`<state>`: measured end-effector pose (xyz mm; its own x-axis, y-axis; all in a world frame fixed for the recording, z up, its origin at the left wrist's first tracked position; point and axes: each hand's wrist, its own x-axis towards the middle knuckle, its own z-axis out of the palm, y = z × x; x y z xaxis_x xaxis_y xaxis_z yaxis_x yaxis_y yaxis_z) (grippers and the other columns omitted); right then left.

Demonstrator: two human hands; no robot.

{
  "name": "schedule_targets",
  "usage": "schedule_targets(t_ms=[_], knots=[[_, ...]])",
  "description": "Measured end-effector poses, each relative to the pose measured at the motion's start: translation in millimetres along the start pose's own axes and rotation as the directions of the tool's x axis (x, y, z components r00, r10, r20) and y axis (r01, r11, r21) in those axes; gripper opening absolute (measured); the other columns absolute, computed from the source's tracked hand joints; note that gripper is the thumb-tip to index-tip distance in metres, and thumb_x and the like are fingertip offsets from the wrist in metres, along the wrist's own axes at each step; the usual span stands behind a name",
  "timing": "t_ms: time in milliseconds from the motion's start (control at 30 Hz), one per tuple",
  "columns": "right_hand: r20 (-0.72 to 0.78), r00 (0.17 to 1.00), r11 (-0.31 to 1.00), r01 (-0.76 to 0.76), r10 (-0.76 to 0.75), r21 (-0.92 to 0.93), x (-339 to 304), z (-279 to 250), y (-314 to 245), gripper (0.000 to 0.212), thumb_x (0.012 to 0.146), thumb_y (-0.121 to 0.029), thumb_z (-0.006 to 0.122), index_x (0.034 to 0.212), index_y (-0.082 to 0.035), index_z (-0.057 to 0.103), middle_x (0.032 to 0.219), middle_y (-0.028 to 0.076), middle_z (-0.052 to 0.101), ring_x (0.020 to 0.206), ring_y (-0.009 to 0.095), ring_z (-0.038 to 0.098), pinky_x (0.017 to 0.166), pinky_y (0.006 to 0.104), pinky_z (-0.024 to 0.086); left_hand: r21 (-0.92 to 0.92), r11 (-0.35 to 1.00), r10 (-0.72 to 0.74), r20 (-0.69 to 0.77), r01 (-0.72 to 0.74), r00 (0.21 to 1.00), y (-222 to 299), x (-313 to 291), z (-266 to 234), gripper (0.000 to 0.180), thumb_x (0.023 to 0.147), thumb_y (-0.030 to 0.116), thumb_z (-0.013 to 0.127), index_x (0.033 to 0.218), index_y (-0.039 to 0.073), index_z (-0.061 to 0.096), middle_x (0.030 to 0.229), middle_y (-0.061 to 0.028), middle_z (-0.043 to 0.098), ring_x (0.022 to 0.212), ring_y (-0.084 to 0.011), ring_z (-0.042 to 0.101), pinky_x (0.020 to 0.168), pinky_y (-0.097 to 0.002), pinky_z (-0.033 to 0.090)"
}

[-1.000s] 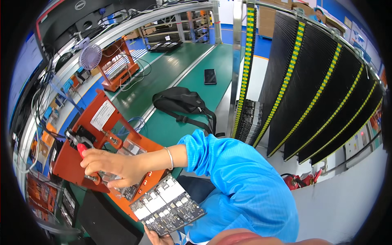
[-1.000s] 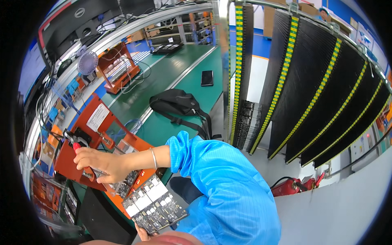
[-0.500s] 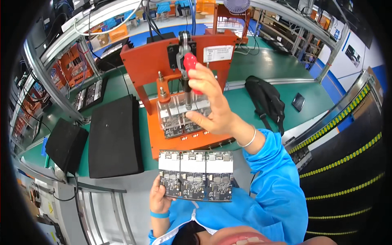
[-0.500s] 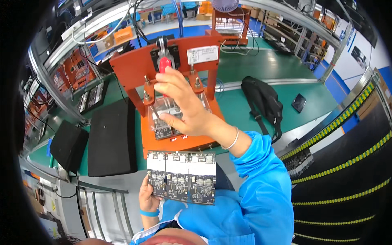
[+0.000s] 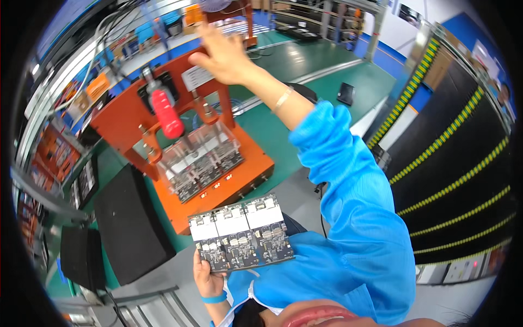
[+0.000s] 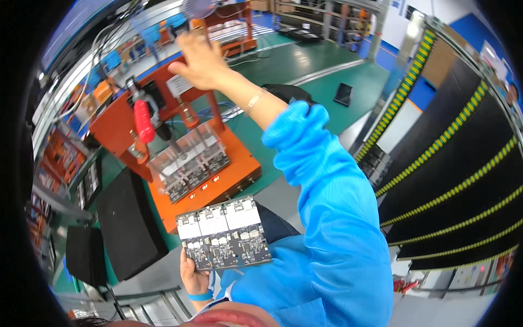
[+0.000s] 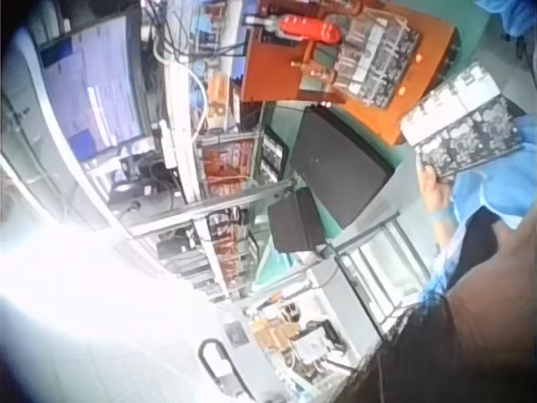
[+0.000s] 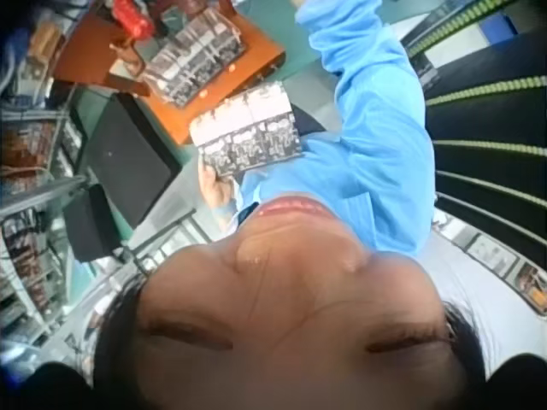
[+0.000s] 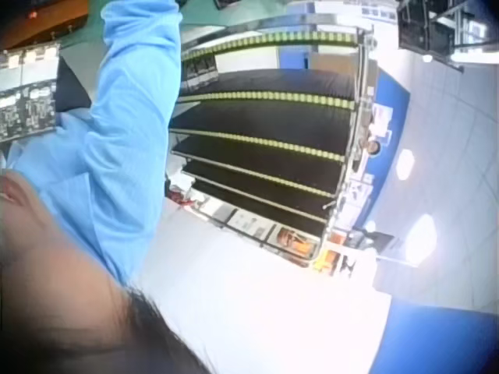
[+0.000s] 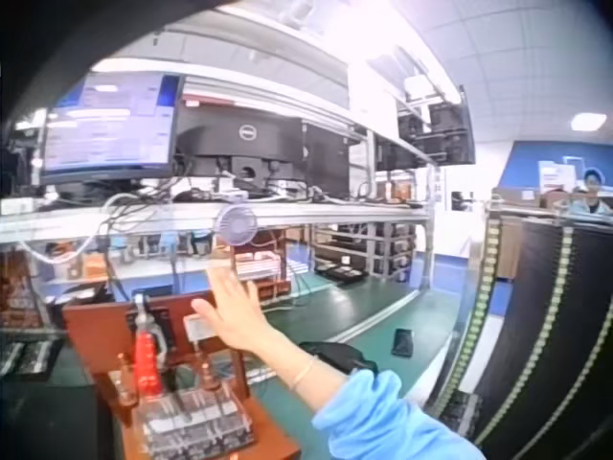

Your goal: The person tests circuit boards by retrieving them from a rack, placing them into a testing jig, pulling down the machine lever to press them, and removing the tested boards onto a foam pad.

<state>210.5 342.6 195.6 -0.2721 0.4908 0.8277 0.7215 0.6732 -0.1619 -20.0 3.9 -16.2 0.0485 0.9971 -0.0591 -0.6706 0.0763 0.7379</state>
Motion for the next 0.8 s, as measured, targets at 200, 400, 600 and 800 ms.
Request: schedule_targets(t_ms=[200, 400, 600, 800], knots=[[0.143, 0.988, 0.988, 0.079, -0.059, -0.136, 22, -30, -18, 0.07, 0.086, -0.058, 0.04, 0.133, -0.006, 0.034, 0.138, 0.014, 0.035, 0.131, 0.026, 0.028, 0.104, 0.0591, 0.011, -0.062, 0.997, 0.044, 0.011, -0.043, 0.999, -3, 8, 5, 0.059, 0.087, 0.023, 0.055, 0.13, -0.005, 0.026, 0.099, -0.018, 0.058, 0.064, -0.0202, 0.062, 0.045, -0.0242, 0.049], [0.17, 0.983, 0.982, 0.099, -0.071, -0.163, 14, -46, -18, 0.075, 0.084, -0.06, 0.041, 0.135, -0.007, 0.031, 0.142, 0.014, 0.03, 0.132, 0.028, 0.026, 0.101, 0.0652, 0.008, -0.114, 0.993, 0.028, -0.005, -0.028, 1.0, -2, 6, -1, 0.054, 0.085, 0.022, 0.058, 0.125, -0.004, 0.032, 0.099, -0.0169, 0.059, 0.063, -0.0208, 0.062, 0.045, -0.0255, 0.05], [0.201, 0.975, 0.951, 0.151, -0.098, -0.271, -11, -22, -9, 0.071, 0.08, -0.051, 0.054, 0.133, -0.008, 0.032, 0.135, 0.014, 0.036, 0.13, 0.028, 0.028, 0.096, 0.0679, 0.015, -0.112, 0.993, -0.033, -0.019, 0.03, 0.999, -4, 2, -4, 0.056, 0.086, 0.023, 0.057, 0.128, -0.002, 0.031, 0.101, -0.0161, 0.058, 0.069, -0.0208, 0.063, 0.048, -0.0257, 0.052], [0.254, 0.963, 0.983, 0.129, -0.093, -0.131, 70, -46, -22, 0.042, 0.086, -0.035, 0.047, 0.122, -0.014, 0.05, 0.102, 0.019, 0.062, 0.093, 0.037, 0.059, 0.083, 0.0438, 0.046, -0.118, 0.993, -0.014, -0.007, 0.013, 1.0, -8, -1, -12, 0.056, 0.087, 0.022, 0.056, 0.13, -0.003, 0.029, 0.103, -0.0156, 0.058, 0.068, -0.0204, 0.063, 0.049, -0.026, 0.053]])
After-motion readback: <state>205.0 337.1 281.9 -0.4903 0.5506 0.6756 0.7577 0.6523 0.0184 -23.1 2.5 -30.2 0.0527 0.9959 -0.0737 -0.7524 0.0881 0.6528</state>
